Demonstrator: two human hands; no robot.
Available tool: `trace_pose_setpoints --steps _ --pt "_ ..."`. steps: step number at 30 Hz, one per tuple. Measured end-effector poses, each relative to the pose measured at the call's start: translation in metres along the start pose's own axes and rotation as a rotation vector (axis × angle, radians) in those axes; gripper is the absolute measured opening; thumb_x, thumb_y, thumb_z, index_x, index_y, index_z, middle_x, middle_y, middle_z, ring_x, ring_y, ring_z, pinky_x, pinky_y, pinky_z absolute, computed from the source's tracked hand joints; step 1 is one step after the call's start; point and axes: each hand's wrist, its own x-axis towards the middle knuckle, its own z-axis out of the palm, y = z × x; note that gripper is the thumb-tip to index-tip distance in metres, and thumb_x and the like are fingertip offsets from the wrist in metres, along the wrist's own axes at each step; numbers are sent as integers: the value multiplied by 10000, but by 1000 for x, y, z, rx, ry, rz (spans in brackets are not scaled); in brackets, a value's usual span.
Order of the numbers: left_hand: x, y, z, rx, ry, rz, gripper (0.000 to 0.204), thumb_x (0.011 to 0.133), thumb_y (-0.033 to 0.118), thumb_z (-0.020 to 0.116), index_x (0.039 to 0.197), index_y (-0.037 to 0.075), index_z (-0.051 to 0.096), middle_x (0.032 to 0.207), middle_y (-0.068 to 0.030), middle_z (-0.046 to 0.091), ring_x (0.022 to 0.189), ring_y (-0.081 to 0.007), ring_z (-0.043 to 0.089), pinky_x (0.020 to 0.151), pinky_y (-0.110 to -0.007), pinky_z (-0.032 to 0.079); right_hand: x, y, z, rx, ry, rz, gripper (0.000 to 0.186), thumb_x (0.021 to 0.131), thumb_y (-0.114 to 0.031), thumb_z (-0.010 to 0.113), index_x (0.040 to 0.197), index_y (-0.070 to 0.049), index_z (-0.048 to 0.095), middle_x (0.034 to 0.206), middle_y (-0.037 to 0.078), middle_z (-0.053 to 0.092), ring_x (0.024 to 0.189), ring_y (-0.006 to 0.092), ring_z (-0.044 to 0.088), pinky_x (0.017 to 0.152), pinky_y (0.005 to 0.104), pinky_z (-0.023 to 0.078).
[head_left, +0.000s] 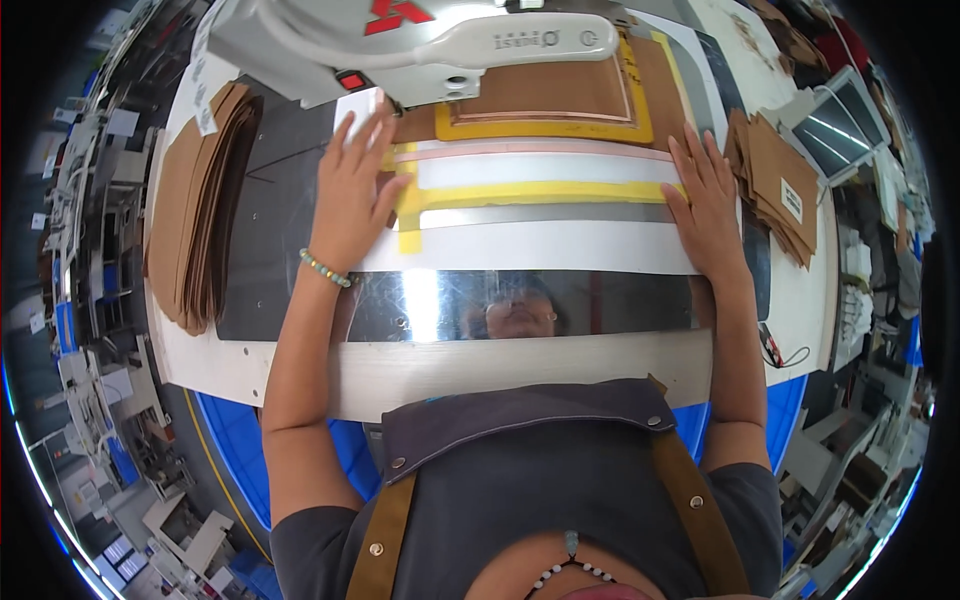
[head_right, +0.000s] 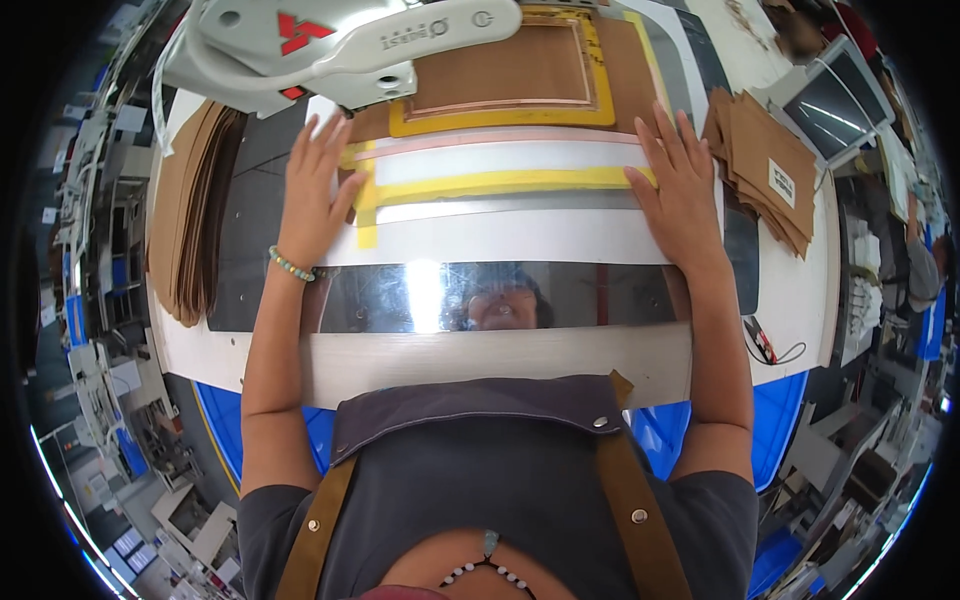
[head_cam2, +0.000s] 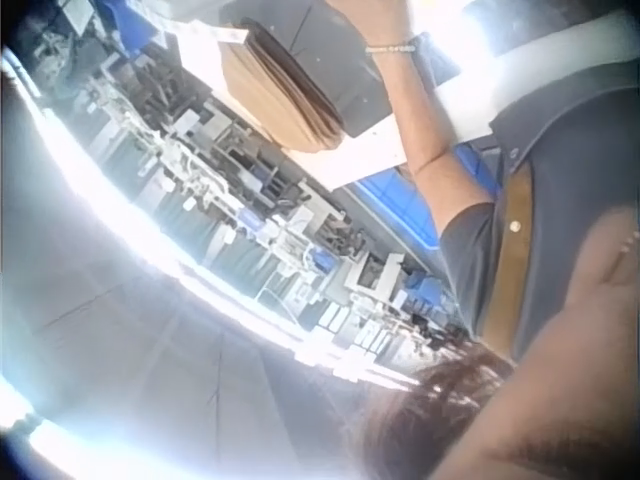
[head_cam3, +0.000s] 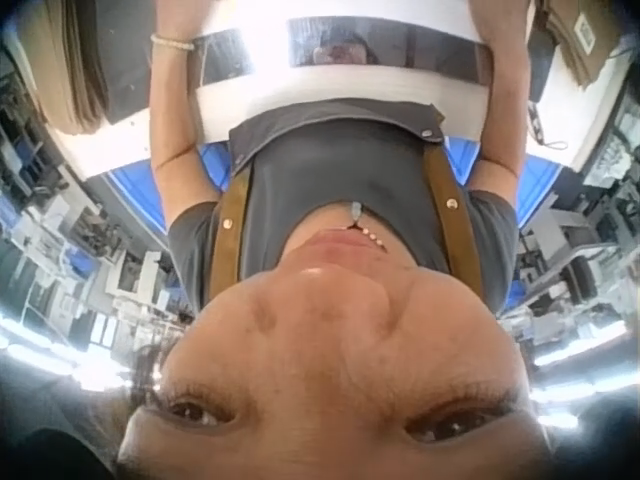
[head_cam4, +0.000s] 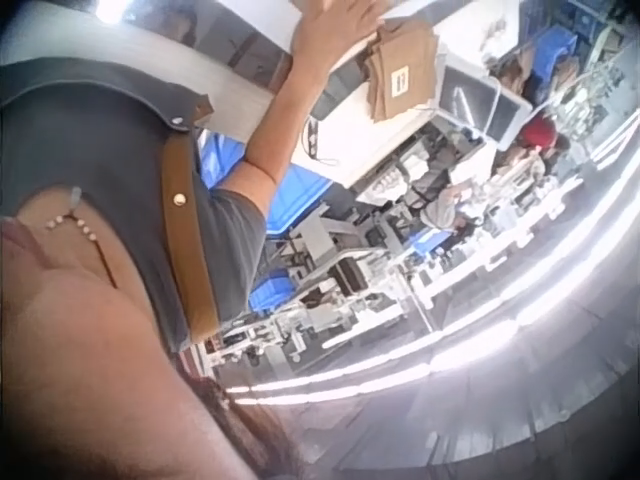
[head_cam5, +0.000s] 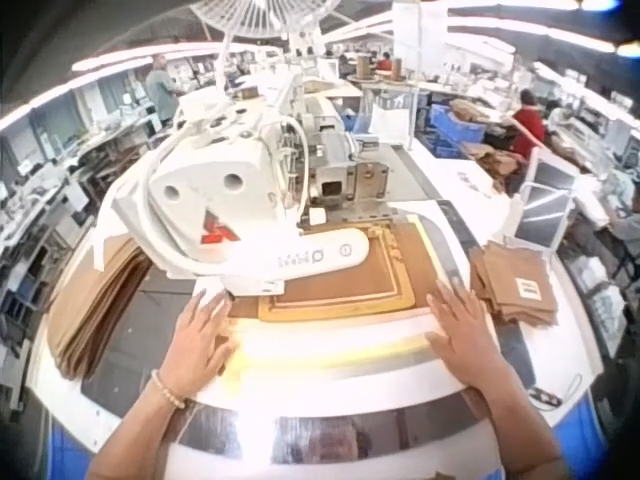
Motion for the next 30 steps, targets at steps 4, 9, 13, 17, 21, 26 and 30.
trace_pose_setpoints --steps 4,9,13,17,21,26,30 --pt "-10 -5 -6 -26 -179 -40 495 987 184 683 1457 51 604 1588 -142 546 1557 -401 364 1250 -506 324 2 2 6 -32 -43 -8 570 1106 -392 514 1618 -145 465 1730 91 349 1630 328 222 1314 539 152" --pt "-20 -7 -11 -250 -54 -145 460 994 227 681 1423 67 637 1598 -142 536 1544 -404 377 1245 -513 321 2 -1 5 47 4 28 554 1125 -391 472 1618 -137 461 1732 93 343 1628 312 232 1323 515 143" --pt "-24 4 -6 -37 11 -150 492 1016 317 664 1471 131 641 1641 -161 474 1551 -413 352 1242 -525 313 3 -5 3 38 14 21 544 1126 -383 473 1612 -138 471 1729 96 347 1626 311 238 1323 519 144" --pt "-27 4 -9 171 -169 -104 525 1021 362 657 1511 177 625 1675 -166 424 1567 -413 320 1240 -522 314 2 -2 3 -36 -42 -10 533 1121 -369 490 1605 -144 485 1724 98 359 1626 318 239 1318 526 153" --pt "-26 2 -5 144 -159 -111 520 1000 324 694 1498 186 639 1663 -150 451 1549 -409 364 1227 -516 328 0 2 3 -29 -24 -12 547 1099 -371 545 1600 -157 499 1715 95 380 1616 334 262 1299 560 182" --pt "-25 -2 -6 145 -185 -105 549 998 232 672 1535 142 593 1658 -152 465 1545 -396 386 1240 -512 302 2 4 13 21 58 -41 563 1086 -416 570 1579 -152 517 1692 136 402 1571 404 323 1274 615 223" --pt "-26 -3 -6 108 -192 -97 537 1019 246 638 1542 139 583 1671 -147 451 1556 -385 373 1252 -506 286 3 0 8 12 74 -33 552 1083 -410 576 1548 -117 536 1660 153 432 1554 389 352 1254 635 258"
